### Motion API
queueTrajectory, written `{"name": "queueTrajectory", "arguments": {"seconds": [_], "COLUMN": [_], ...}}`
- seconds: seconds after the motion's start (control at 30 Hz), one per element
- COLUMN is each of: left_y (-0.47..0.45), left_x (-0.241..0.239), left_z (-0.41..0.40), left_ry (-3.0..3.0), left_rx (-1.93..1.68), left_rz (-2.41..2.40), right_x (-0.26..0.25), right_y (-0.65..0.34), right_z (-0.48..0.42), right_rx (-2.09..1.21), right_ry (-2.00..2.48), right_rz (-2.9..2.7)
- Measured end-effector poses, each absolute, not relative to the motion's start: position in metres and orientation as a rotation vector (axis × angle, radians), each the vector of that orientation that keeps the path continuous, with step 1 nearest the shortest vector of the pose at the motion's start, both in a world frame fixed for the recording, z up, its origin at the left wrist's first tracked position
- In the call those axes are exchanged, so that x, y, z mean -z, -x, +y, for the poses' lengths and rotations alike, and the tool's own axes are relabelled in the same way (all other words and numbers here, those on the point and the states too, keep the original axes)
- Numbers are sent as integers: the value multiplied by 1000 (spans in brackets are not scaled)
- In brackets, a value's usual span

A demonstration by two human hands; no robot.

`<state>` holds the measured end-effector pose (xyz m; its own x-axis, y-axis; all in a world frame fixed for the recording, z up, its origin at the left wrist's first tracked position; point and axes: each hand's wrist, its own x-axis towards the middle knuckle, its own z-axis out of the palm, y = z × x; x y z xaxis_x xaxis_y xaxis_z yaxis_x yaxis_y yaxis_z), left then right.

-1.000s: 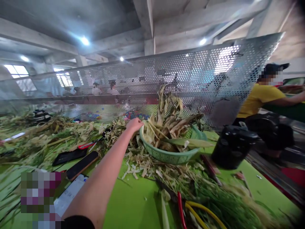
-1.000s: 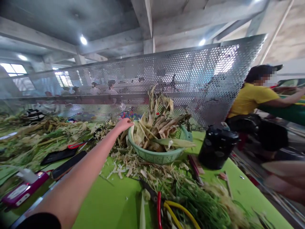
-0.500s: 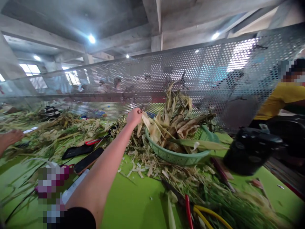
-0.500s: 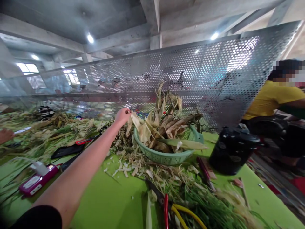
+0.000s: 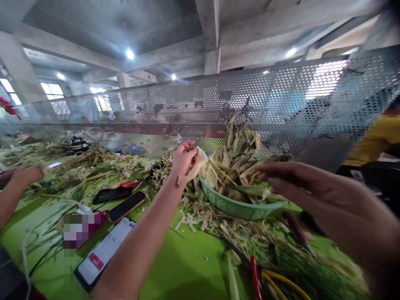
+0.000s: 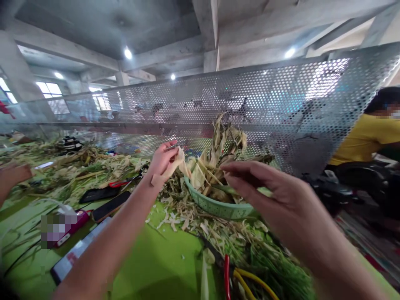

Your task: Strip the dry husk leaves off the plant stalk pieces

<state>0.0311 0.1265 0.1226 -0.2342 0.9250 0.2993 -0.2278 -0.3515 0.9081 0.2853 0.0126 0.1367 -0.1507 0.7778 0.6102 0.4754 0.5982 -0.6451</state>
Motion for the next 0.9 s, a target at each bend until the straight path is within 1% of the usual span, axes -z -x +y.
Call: {"name": "queueTrajectory", "arguments": {"seconds": [0.1, 0.27, 0.33, 0.4, 0.47, 0.57, 0.63, 0.77, 0.9], "left_y": [-41, -50, -48, -41, -32, -15, -3, 14, 14], "left_x": [-106, -78, -66, -53, -41, -29, -27, -20, 1], "left_z": [101, 58, 43, 28, 15, -1, -8, -8, -3], "left_ry": [-1063, -908, -863, -856, -878, -835, -794, -818, -805], "left_rx": [-1655, -1566, -1533, -1486, -1420, -1407, -1430, -1462, -1349], "left_rz": [867, 880, 894, 913, 933, 960, 987, 1038, 1117], "right_x": [-129, -84, -68, -55, -42, -29, -23, -19, -23], "right_y": [-248, -217, -207, -199, -192, -187, -186, -186, -187], "right_z": [29, 48, 50, 50, 50, 48, 47, 48, 48], "right_rx": [-605, -1006, -1129, -1186, -1096, -759, -604, -463, -462], "right_ry": [1009, 926, 877, 821, 807, 865, 913, 966, 907], "right_rz": [-1781, -1725, -1756, -1840, -1978, -2249, -2401, -2465, -2371]}}
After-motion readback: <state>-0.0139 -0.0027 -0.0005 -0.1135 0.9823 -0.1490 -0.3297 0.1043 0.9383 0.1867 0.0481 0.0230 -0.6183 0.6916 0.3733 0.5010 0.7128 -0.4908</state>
